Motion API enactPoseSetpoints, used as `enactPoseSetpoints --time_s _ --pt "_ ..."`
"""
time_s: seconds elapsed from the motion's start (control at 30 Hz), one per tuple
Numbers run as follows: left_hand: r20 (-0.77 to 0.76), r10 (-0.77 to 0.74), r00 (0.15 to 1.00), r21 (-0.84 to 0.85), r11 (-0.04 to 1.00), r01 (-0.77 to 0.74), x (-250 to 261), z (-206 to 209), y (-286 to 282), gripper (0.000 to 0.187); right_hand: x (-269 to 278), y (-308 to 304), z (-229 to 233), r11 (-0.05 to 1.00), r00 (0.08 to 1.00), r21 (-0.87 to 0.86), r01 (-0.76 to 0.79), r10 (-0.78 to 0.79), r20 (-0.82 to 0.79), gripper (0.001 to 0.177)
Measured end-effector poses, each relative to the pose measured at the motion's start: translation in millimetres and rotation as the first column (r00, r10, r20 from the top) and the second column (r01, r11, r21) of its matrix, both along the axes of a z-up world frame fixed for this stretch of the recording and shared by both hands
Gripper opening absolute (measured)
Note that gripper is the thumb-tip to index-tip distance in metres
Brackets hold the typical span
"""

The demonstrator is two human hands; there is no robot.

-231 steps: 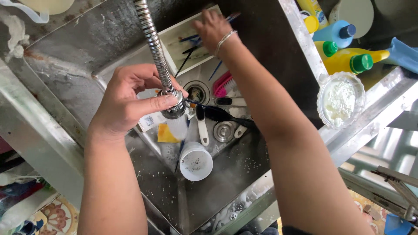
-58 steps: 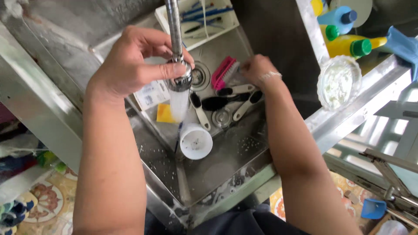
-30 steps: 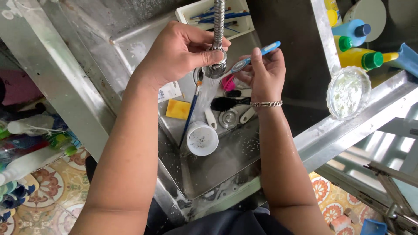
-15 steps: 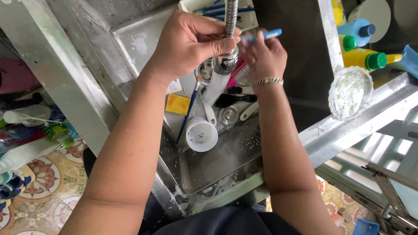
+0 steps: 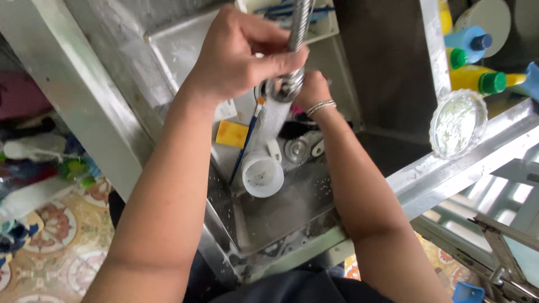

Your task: Washing a sneaker and a plastic container in a sink using various brushes and water.

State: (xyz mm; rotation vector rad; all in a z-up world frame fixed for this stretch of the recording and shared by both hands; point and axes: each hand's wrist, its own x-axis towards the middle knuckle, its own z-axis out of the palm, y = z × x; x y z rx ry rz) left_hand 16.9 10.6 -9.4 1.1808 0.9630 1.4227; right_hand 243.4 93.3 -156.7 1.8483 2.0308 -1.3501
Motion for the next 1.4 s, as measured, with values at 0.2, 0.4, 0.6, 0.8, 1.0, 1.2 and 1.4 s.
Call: enactPoseSetpoints --time_s 0.2,0.4,0.6,0.8,1.0,1.2,1.4 --pt "0.026 0.011 1.0 -0.072 0.997 -0.009 -4.8 1.4 -2.5 0.018 -21.1 60.5 -78.8 0.839 0.935 0.475 0.264 -0.102 -0.34 0.029" --pt "-0.029 0.009 1.0 -0.132 0.991 -0.013 -8.1 2.2 -3.4 0.018 -28.6 125.9 -137.9 0.615 0.97 0.751 0.241 -0.175 -0.168 0.037" --pt "-0.004 -0.009 1.0 -0.146 0.989 0.008 -10.8 6.6 -1.6 0.017 -7.8 145.0 -148.6 0.906 0.989 0.422 0.029 -0.086 0.118 0.041" --pt "-0.018 -0.022 1.0 -0.192 0.981 0.018 -11.6 1.5 -1.8 0.019 12.9 108.7 -19.3 0.859 0.946 0.505 0.082 0.092 -0.31 0.031" --pt "0.137 0.004 0.991 -0.376 0.925 0.048 9.4 21.4 5.1 0.028 21.7 18.9 89.0 0.859 0.78 0.468 0.209 0.142 -0.61 0.012" --pt "-0.333 0.021 0.943 -0.017 0.999 -0.029 32.2 1.9 2.0 0.038 2.4 -24.3 90.8 0.846 0.312 -0.275 0.457 -0.442 -0.841 0.017" --pt "-0.506 -0.053 0.861 -0.266 0.959 -0.097 20.9 4.7 -4.2 0.036 43.5 24.5 -1.0 0.866 0.619 -0.305 0.396 -0.497 -0.608 0.034"
